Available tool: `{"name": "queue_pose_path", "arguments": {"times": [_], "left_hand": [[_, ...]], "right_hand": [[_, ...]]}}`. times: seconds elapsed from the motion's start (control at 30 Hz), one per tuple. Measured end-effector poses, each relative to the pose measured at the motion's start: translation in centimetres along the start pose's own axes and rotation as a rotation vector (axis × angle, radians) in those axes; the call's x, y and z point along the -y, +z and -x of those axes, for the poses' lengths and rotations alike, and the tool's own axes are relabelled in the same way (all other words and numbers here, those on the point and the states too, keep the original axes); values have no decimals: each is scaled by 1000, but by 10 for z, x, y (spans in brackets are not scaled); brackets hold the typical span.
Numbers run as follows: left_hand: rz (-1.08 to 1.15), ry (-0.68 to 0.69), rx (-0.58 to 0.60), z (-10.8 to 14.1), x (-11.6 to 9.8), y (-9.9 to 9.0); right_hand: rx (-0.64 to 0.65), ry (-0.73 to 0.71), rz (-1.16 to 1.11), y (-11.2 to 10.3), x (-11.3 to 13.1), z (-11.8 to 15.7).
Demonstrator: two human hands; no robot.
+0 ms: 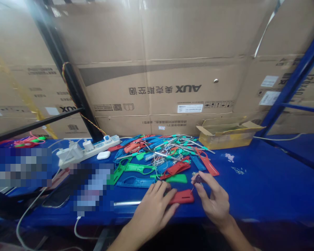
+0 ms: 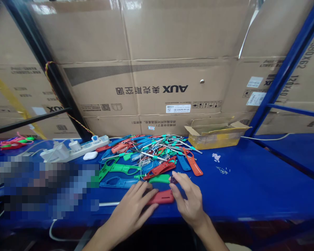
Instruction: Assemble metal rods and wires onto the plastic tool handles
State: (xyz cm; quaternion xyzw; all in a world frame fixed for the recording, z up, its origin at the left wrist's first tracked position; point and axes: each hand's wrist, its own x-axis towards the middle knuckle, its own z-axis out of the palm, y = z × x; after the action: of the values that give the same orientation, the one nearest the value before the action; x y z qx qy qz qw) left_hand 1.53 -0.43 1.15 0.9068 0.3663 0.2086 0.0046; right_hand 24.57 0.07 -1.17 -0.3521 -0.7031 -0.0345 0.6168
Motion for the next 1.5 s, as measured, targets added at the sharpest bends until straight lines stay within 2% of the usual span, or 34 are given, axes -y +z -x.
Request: {"name": "queue_pose_path", "arguments": {"times": [0.1,0.27,0.47,0.7,0.9,1.13,1.27,1.4,1.5], "left_hand": [[-5,0,1,0,1,1],[-8,8,-16,1,1,3],[-2,6,10,0,1,1],[1,3,6,0,1,2],[-3,11,-10,0,1,1],[-6,6,-18,1,1,2],[-4,3,-4,1,1,1],[-20,17,-30,1,1,1],[-22,22,-51,0,0,1]], "right_hand": [[23,-7,-8,-1,4,-4],[-11,27,-7,0,7,-4],[-24,21,-55,1,4,-4],[-37,101,-97,2,4,2],[-70,87,-116,3,3,0],[-14,69,-135,1,1,4],[-30,88,-121,3,0,6],[-51,88,-96,2,3,-2],[-7,63,-62,-1,5,-7]]}}
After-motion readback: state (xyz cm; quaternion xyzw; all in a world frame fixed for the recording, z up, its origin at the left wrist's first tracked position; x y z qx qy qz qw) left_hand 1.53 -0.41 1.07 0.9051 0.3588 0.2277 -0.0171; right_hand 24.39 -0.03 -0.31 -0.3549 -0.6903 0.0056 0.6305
